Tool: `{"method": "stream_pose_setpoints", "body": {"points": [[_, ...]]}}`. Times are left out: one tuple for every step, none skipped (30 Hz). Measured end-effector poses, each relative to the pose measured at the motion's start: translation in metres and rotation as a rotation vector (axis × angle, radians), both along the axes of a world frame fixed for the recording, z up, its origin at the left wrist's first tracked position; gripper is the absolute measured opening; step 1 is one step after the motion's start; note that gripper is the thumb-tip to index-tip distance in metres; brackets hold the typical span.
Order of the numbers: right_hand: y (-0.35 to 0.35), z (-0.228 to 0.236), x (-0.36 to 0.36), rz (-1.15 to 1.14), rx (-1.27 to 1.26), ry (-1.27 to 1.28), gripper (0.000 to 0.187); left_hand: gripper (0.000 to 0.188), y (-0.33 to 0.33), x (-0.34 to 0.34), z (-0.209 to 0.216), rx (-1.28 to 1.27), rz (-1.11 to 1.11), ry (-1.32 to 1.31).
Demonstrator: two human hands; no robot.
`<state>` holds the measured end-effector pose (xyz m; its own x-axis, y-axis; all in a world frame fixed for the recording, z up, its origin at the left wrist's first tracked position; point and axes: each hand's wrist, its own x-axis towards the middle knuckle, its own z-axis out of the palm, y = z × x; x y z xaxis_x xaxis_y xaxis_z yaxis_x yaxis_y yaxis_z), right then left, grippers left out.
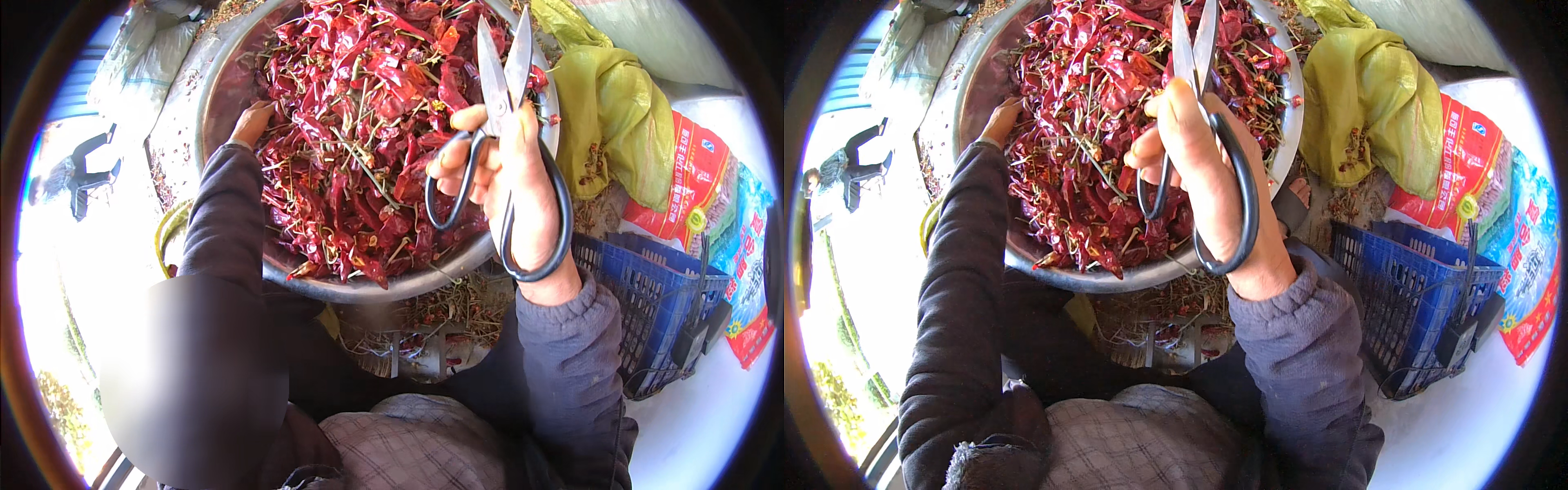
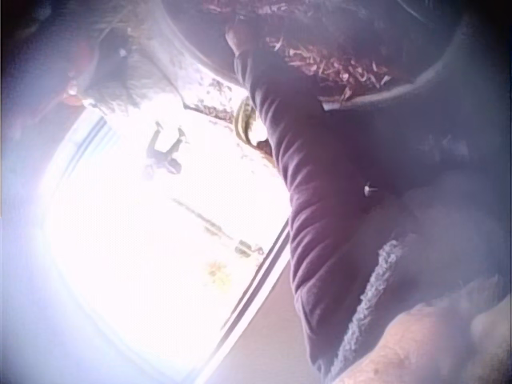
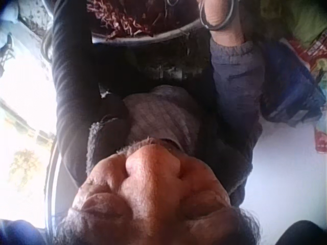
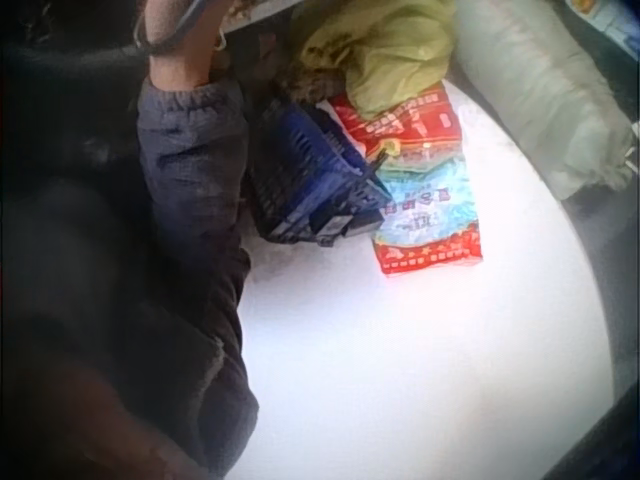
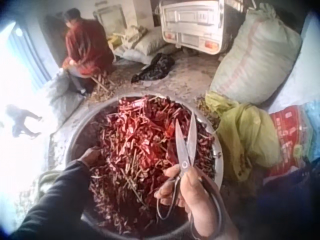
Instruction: The person sits on the floor and uses scissors to trim the stems off dried red chili peppers in a metal bowl. The trimmed peppers are placed into a yellow sack beside the bowl.
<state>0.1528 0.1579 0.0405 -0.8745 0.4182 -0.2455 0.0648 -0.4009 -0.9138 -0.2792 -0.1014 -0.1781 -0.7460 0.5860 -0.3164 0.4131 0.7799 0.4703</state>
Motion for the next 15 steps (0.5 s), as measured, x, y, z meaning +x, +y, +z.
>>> {"method": "stream_pose_setpoints", "body": {"points": [[0.0,0.003,-0.003,0.005,0.076,-0.027,0.061,0.037,-0.005,0.005,0.01,0.071,0.132,-0.128],[-0.001,0.005,-0.009,0.009,0.053,-0.001,0.061,0.034,-0.012,0.012,0.023,0.073,0.278,-0.251],[-0.007,0.008,-0.014,-0.034,-0.008,0.031,0.061,0.032,-0.017,0.02,0.039,0.106,0.391,-0.38],[-0.013,0.01,-0.02,-0.078,-0.065,0.078,0.063,0.03,-0.021,0.027,0.055,0.073,0.409,-0.404],[-0.018,0.013,-0.025,-0.074,-0.076,0.102,0.064,0.029,-0.025,0.034,0.072,0.071,0.396,-0.435],[-0.022,0.015,-0.03,-0.077,-0.087,0.098,0.064,0.028,-0.03,0.043,0.087,0.07,0.383,-0.467],[-0.026,0.017,-0.033,-0.083,-0.072,0.096,0.063,0.03,-0.035,0.056,0.098,0.115,0.395,-0.482],[-0.029,0.017,-0.036,-0.087,-0.046,0.1,0.063,0.031,-0.04,0.066,0.109,0.075,0.388,-0.426],[-0.032,0.017,-0.037,-0.084,-0.026,0.108,0.062,0.033,-0.045,0.076,0.12,0.038,0.387,-0.372],[-0.033,0.016,-0.036,-0.069,0.021,0.099,0.063,0.035,-0.049,0.085,0.131,0.002,0.385,-0.317],[-0.032,0.014,-0.035,-0.021,0.065,0.091,0.063,0.042,-0.051,0.095,0.141,0.015,0.396,-0.26],[-0.031,0.012,-0.032,0.026,0.109,0.083,0.063,0.042,-0.054,0.108,0.151,0.085,0.389,-0.248],[-0.03,0.009,-0.029,0.041,0.102,0.086,0.065,0.042,-0.058,0.123,0.16,0.146,0.383,-0.231],[-0.028,0.007,-0.025,0.056,0.127,0.104,0.067,0.043,-0.057,0.138,0.17,0.206,0.376,-0.215],[-0.025,0.004,-0.022,0.064,0.181,0.062,0.067,0.053,-0.053,0.151,0.179,0.261,0.401,-0.222]]}}
